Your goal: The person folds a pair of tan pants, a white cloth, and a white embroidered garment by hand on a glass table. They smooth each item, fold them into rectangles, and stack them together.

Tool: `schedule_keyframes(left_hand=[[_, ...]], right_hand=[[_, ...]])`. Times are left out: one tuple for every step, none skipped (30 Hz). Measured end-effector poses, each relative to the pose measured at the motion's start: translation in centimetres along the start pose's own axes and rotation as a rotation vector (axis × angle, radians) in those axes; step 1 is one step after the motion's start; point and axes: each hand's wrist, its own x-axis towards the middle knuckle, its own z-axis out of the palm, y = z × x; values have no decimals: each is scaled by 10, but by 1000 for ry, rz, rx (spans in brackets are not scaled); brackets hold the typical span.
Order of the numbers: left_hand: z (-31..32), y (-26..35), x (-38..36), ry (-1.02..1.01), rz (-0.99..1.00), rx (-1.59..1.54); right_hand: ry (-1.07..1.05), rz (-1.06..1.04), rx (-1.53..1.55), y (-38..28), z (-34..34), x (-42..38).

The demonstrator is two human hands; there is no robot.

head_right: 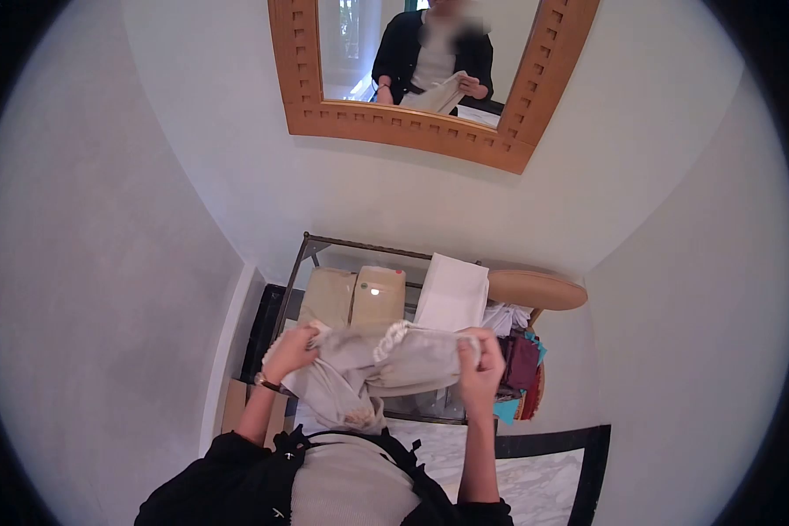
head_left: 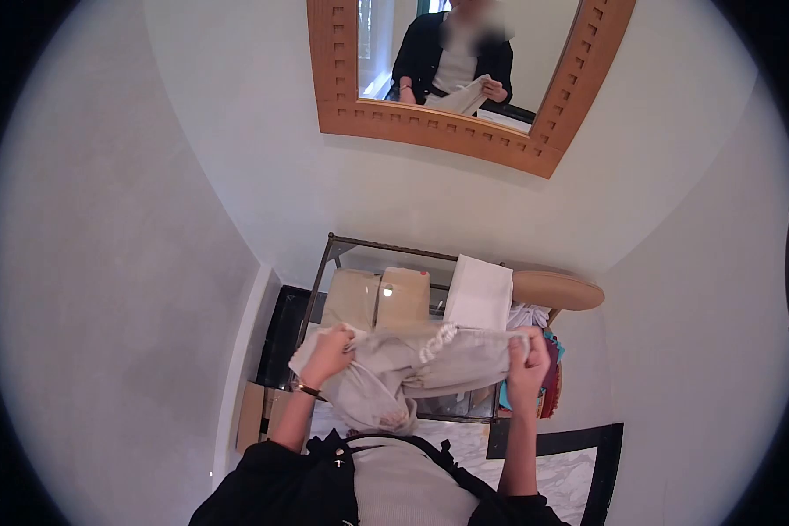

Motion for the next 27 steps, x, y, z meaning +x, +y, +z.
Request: schedule_keyframes(left_hand=[[-9,-10,-2,46,-56,-70],[-19,-21,-2,91,-113,-141],[-28,-28,-4,140,-155,-231],[-43,-20,-6,198,-135,-237],[-57,-13,-7,258,-115,-242],[-61,-16,-6,267,-127,-311],[-64,-18,-7,277,-140,-380],[-66,-19,-8,287,-154,-450],[-71,-17,-8,196,-163,-566],[-81,-11,-8,105,-169,-680],[-89,-6,-9,14,-176,-795],[-94,-3,-11,-58,-174,-811],[-94,-3,-14,-132,-199,-954],[-94,-5,-18,-209,-222,-1097],[-94,-5,-20,-288,-244,-1238],[-94,-5,-23,-298,-247,-1179],[-94,-4,-24,-306,-248,-1119],[-96,-1,-26,-314,-250,-1059],[-99,4,-27,-323,-251,-998],[-98,14,-33,-228,-237,-798],[-96,19,-33,-157,-225,-624],[-94,21,-34,-87,-212,-452],[-93,23,-35,-16,-197,-278],[-89,21,-35,113,-150,-280],[-89,17,-36,104,-181,-268],[-89,14,-36,94,-211,-258],[-89,10,-38,84,-242,-247]], right_hand=[[42,-5,-29,-5,-6,3],[84,-11,-58,-9,-9,5],[85,-42,-114,-10,-11,7],[84,-72,-169,-10,-12,8],[82,-102,-222,-11,-12,10],[91,-112,-235,-10,-12,11],[98,-122,-248,-9,-13,12],[105,-131,-261,-9,-14,13],[122,-134,-227,-10,-14,14],[139,-140,-191,-11,-14,16],[156,-144,-156,-13,-14,18],[148,-164,-161,-14,-15,20],[148,-149,-136,-12,-18,22],[151,-135,-110,-8,-20,24],[154,-120,-85,-6,-22,24],[161,-109,-77,-6,-23,24],[168,-100,-69,-7,-24,24],[175,-90,-60,-7,-24,23],[167,-89,-69,-7,-25,22],[158,-89,-77,-8,-25,21],[148,-87,-86,-8,-25,19],[141,-92,-96,-8,-24,17],[134,-99,-104,-8,-23,15],[127,-106,-111,-9,-22,14],[109,-103,-112,-9,-21,12],[92,-101,-114,-10,-21,10],[75,-98,-115,-12,-21,7]])
